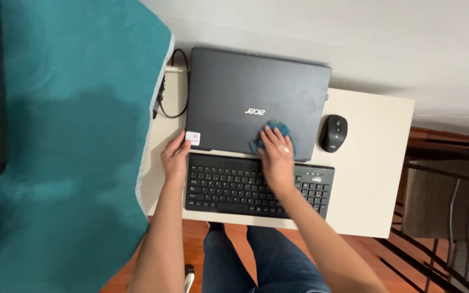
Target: Cleaning a printer, a laptop, a computer mouse, and an office chair with a cloth.
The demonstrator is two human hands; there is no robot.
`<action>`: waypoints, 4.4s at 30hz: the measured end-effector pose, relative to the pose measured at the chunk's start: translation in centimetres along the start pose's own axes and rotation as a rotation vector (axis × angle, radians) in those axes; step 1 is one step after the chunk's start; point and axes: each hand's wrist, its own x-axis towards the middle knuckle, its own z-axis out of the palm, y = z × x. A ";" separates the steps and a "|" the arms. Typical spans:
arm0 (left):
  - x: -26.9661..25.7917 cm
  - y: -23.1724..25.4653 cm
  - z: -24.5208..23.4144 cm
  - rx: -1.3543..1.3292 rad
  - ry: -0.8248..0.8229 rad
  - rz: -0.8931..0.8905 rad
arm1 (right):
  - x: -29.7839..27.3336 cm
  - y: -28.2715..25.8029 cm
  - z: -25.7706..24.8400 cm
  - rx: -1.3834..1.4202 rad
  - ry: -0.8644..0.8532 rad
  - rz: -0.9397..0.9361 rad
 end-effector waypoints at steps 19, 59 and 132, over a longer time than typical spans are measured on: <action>0.4 -2.3 -1.2 0.286 -0.084 0.219 | -11.1 4.0 -5.5 -0.202 0.079 0.360; -11.1 -3.2 -8.6 1.414 -0.452 0.801 | -20.3 -12.4 8.6 -0.037 0.434 0.940; -8.8 -3.0 -12.7 1.133 -0.497 0.817 | -5.3 -15.6 14.1 -0.057 0.334 0.547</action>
